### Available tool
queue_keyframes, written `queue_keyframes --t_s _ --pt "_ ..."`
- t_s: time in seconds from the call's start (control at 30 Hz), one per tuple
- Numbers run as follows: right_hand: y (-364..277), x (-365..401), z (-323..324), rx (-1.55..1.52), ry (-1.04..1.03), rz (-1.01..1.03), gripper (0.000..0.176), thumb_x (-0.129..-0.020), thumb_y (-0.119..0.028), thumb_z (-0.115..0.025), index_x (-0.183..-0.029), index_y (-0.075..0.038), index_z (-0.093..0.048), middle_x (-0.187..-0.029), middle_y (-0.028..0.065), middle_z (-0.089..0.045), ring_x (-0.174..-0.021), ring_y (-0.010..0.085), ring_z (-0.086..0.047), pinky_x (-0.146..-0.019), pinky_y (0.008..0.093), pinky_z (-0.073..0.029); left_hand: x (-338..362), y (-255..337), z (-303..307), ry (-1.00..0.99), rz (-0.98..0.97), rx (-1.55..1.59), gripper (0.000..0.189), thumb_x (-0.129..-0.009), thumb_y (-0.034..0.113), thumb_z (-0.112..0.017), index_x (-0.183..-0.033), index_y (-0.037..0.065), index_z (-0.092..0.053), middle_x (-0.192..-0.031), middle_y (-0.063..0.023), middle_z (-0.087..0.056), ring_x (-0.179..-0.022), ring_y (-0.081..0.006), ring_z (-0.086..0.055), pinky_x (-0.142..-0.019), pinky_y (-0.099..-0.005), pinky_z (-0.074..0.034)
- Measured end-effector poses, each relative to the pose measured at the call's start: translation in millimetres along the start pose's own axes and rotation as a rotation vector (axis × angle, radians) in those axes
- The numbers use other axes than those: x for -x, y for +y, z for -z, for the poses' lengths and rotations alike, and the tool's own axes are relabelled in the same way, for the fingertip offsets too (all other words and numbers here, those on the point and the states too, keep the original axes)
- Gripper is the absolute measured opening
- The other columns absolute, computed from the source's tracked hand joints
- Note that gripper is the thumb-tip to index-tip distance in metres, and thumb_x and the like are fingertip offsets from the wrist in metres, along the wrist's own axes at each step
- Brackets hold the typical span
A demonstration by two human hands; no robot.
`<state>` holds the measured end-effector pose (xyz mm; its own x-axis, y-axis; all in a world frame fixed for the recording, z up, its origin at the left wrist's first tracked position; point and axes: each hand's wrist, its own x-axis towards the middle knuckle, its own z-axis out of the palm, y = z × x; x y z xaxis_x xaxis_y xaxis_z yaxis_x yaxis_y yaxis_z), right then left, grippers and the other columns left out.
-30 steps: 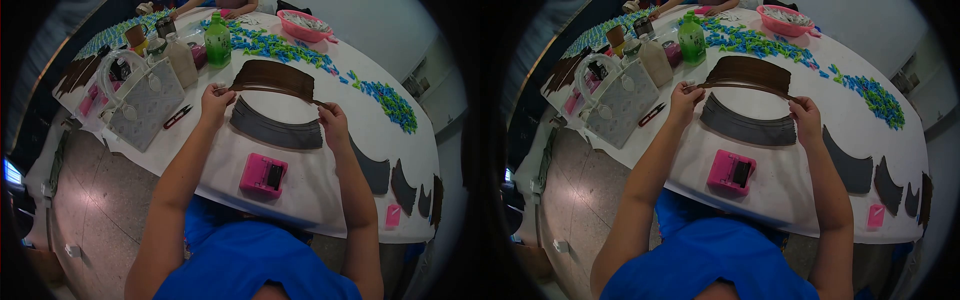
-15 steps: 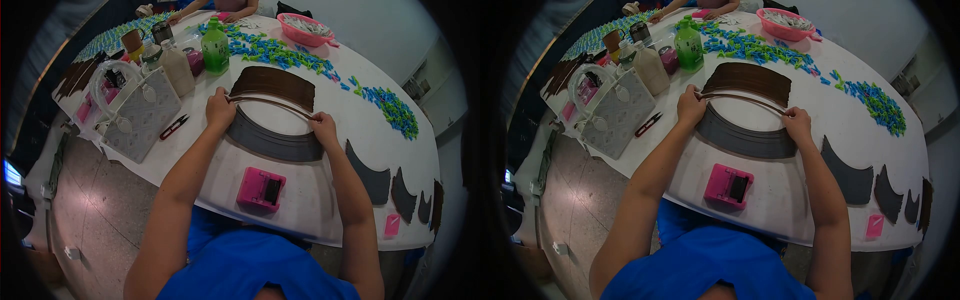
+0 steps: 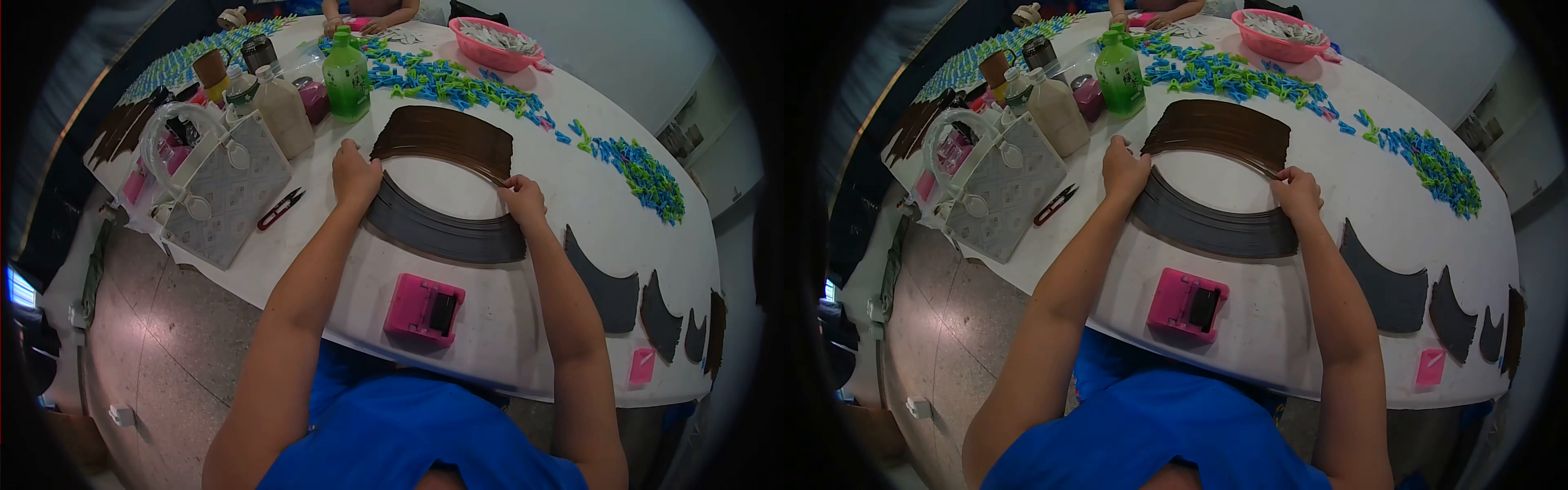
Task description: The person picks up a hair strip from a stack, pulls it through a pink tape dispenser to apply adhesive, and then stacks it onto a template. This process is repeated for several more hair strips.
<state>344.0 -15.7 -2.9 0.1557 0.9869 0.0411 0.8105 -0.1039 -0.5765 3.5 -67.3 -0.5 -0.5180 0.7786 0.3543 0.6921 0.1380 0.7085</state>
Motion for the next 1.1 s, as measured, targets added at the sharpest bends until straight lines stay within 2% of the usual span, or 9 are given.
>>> queue_keyframes --t_s 0.43,0.5,0.53,0.63,0.8,1.1 --pt "-4.7 1.8 1.6 0.013 -0.022 -0.029 0.032 -0.078 -0.037 -0.081 -0.104 -0.020 -0.079 -0.087 -0.0024 -0.069 -0.087 0.0180 -0.068 -0.084 0.0426 -0.047 -0.4 2.8 1.1 -0.010 0.046 -0.013 0.041 -0.084 0.015 -0.074 -0.117 -0.002 -0.056 -0.119 -0.0256 -0.066 -0.115 -0.0438 -0.062 -0.098 -0.0502 -0.051" --pt "-7.1 4.0 4.4 -0.018 -0.063 -0.042 0.026 -0.081 -0.036 -0.079 -0.104 -0.023 -0.080 -0.096 -0.0011 -0.073 -0.101 0.0240 -0.069 -0.095 0.0500 -0.044 -0.4 2.2 0.6 -0.002 0.037 -0.017 0.040 -0.084 0.015 -0.074 -0.116 -0.002 -0.057 -0.118 -0.0252 -0.066 -0.114 -0.0435 -0.062 -0.098 -0.0502 -0.051" --pt "-6.9 3.4 3.9 -0.015 -0.057 -0.051 0.026 -0.081 -0.036 -0.079 -0.104 -0.023 -0.080 -0.096 -0.0011 -0.073 -0.101 0.0240 -0.069 -0.095 0.0500 -0.044 -0.5 2.0 0.3 -0.009 0.032 -0.012 0.040 -0.084 0.015 -0.074 -0.116 -0.002 -0.057 -0.118 -0.0252 -0.066 -0.114 -0.0435 -0.062 -0.098 -0.0502 -0.051" --pt "-4.8 1.9 3.0 -0.018 -0.064 -0.070 0.029 -0.080 -0.038 -0.080 -0.103 -0.021 -0.079 -0.101 0.0010 -0.075 -0.107 0.0261 -0.069 -0.096 0.0511 -0.046 0.0 1.2 -2.2 -0.002 0.022 -0.023 0.039 -0.084 0.015 -0.073 -0.115 -0.002 -0.057 -0.117 -0.0248 -0.067 -0.113 -0.0436 -0.063 -0.097 -0.0505 -0.051" --pt "-9.5 6.5 4.9 0.021 0.017 -0.090 0.048 -0.078 -0.043 -0.081 -0.114 -0.012 -0.070 -0.115 0.0098 -0.074 -0.115 0.0312 -0.067 -0.099 0.0489 -0.048 -1.9 -2.2 -3.7 0.012 0.015 -0.049 0.037 -0.084 0.016 -0.073 -0.114 -0.002 -0.059 -0.114 -0.0248 -0.068 -0.109 -0.0438 -0.064 -0.095 -0.0509 -0.052" --pt "-19.9 5.1 7.2 0.068 0.042 -0.158 0.052 -0.082 -0.045 -0.080 -0.118 -0.010 -0.066 -0.117 0.0122 -0.074 -0.116 0.0331 -0.068 -0.099 0.0489 -0.049 -1.5 -3.0 -3.6 0.022 -0.006 -0.043 0.038 -0.084 0.016 -0.073 -0.114 -0.005 -0.060 -0.112 -0.0260 -0.068 -0.108 -0.0437 -0.065 -0.094 -0.0506 -0.052"
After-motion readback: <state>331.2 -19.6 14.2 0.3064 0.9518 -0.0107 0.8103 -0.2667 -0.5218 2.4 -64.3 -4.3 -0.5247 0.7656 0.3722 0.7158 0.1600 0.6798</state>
